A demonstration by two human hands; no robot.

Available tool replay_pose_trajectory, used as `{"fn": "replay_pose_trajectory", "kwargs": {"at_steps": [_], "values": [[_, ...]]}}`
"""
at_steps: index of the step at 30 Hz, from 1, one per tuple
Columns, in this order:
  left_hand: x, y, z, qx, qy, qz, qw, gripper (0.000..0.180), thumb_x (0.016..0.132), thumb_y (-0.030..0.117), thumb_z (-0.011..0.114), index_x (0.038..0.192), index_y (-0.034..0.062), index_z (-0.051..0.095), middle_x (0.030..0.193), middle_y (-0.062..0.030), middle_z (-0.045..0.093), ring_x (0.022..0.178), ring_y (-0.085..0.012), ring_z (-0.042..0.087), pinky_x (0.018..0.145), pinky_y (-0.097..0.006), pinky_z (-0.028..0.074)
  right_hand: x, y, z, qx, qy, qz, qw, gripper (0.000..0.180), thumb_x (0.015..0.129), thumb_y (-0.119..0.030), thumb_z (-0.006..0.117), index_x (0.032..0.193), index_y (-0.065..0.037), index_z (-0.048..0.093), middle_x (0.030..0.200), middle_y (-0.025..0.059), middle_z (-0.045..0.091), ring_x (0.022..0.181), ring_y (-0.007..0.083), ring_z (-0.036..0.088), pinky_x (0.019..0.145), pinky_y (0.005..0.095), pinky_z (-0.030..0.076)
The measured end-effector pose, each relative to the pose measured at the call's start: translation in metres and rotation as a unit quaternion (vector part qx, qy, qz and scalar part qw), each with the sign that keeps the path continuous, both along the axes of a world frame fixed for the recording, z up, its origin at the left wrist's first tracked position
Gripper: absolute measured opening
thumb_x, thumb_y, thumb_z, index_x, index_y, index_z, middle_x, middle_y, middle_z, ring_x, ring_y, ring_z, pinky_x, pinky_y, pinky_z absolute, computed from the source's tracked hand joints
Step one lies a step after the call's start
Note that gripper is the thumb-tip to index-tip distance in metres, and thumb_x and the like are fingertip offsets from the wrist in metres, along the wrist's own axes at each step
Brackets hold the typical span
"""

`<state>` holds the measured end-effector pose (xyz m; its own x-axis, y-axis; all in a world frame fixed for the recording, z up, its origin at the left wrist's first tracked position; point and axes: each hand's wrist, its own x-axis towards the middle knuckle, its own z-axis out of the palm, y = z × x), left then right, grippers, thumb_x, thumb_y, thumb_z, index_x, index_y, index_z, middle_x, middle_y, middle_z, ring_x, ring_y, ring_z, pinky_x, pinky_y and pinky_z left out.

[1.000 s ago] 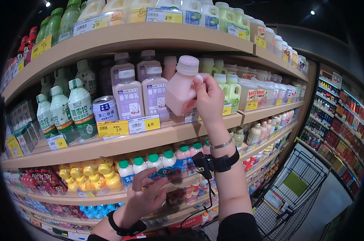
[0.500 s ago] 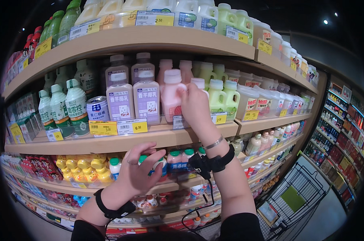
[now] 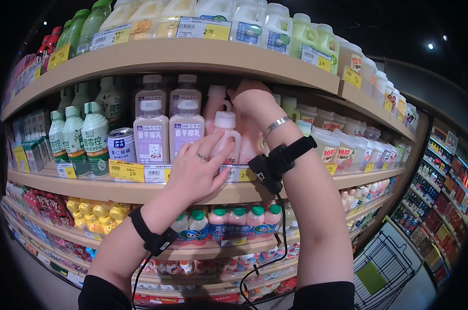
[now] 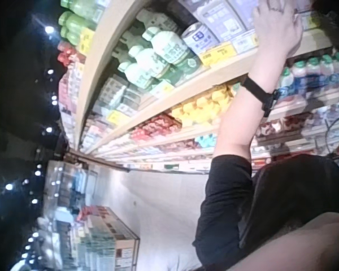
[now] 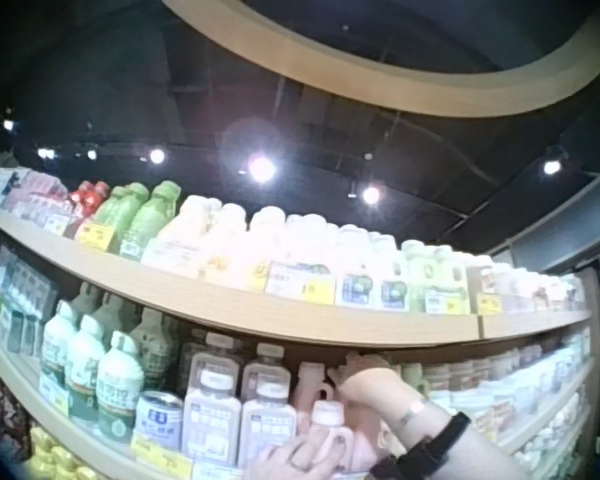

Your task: The person selects and handles several small plastic bottles of flavored milk or yogurt from a supermarket shelf, turning them over by hand to read the labels before placing them together.

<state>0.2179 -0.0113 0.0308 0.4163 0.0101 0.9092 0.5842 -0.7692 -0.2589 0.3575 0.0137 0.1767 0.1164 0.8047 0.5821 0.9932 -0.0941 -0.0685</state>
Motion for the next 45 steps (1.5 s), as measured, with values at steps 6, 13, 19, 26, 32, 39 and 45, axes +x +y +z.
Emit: {"fn": "replay_pose_trajectory", "kwargs": {"at_steps": [6,13,19,26,32,39,45], "values": [[0.002,-0.001,0.001,-0.003,0.029,0.017,0.999,0.044,0.071,0.026,0.058,0.110,0.0078,0.053,0.123,-0.0042,0.044,0.097,-0.0252,0.047,0.076,-0.034,0.041,0.032,0.028,0.000,-0.006,-0.024,0.047,0.999,0.044,0.070,-0.032,0.060,0.100,0.000,0.058,0.098,0.0177,0.059,0.089,0.0299,0.058,0.079,0.0334,0.045],[-0.004,0.000,0.000,-0.014,0.039,0.013,0.999,0.042,0.071,0.025,0.057,0.107,0.0036,0.053,0.120,-0.0032,0.045,0.089,-0.0247,0.047,0.072,-0.033,0.042,0.021,-0.037,-0.038,0.263,0.134,0.148,0.944,0.052,0.061,-0.016,0.071,0.106,-0.002,0.051,0.096,0.0170,0.059,0.088,0.0279,0.058,0.077,0.0307,0.045],[-0.002,-0.002,0.002,-0.014,0.041,0.002,0.999,0.040,0.071,0.024,0.058,0.105,0.0031,0.054,0.120,-0.0034,0.045,0.088,-0.0251,0.047,0.071,-0.033,0.042,0.041,-0.049,-0.060,0.396,0.179,0.377,0.818,0.044,0.065,0.003,0.065,0.104,-0.003,0.047,0.102,0.0095,0.055,0.092,0.0166,0.055,0.072,0.0269,0.049],[-0.001,-0.002,0.001,-0.020,0.036,0.001,0.999,0.041,0.070,0.025,0.057,0.105,0.0038,0.054,0.118,-0.0039,0.047,0.089,-0.0252,0.047,0.071,-0.034,0.042,0.055,-0.073,-0.066,0.375,0.148,0.562,0.722,0.048,0.069,0.014,0.057,0.109,-0.005,0.036,0.113,0.0154,0.045,0.108,0.0249,0.046,0.085,0.0317,0.045],[-0.002,0.004,-0.005,-0.012,-0.124,-0.189,0.974,0.074,0.067,0.009,0.065,0.129,0.0102,0.025,0.128,-0.0166,0.026,0.092,-0.0281,0.050,0.072,-0.034,0.046,0.031,-0.112,-0.082,0.418,-0.124,0.532,0.726,0.038,0.063,0.006,0.064,0.090,-0.009,0.041,0.098,0.0182,0.054,0.097,0.0361,0.054,0.080,0.0398,0.047],[-0.008,0.019,-0.008,0.089,-0.158,-0.241,0.953,0.081,0.067,0.006,0.070,0.124,0.0180,0.013,0.116,-0.0197,0.038,0.096,-0.0318,0.053,0.075,-0.035,0.049,0.018,-0.119,-0.125,0.385,-0.298,0.515,0.705,0.031,0.061,-0.002,0.065,0.082,-0.012,0.045,0.096,0.0091,0.056,0.092,0.0317,0.053,0.069,0.0361,0.054],[-0.004,0.030,-0.016,-0.004,-0.129,-0.290,0.948,0.080,0.062,-0.001,0.071,0.118,0.0179,0.017,0.114,-0.0212,0.039,0.097,-0.0318,0.053,0.075,-0.036,0.050,0.017,-0.116,-0.134,0.413,-0.323,0.511,0.682,0.034,0.061,0.000,0.064,0.085,-0.014,0.045,0.099,0.0060,0.054,0.093,0.0302,0.051,0.071,0.0369,0.054]]}}
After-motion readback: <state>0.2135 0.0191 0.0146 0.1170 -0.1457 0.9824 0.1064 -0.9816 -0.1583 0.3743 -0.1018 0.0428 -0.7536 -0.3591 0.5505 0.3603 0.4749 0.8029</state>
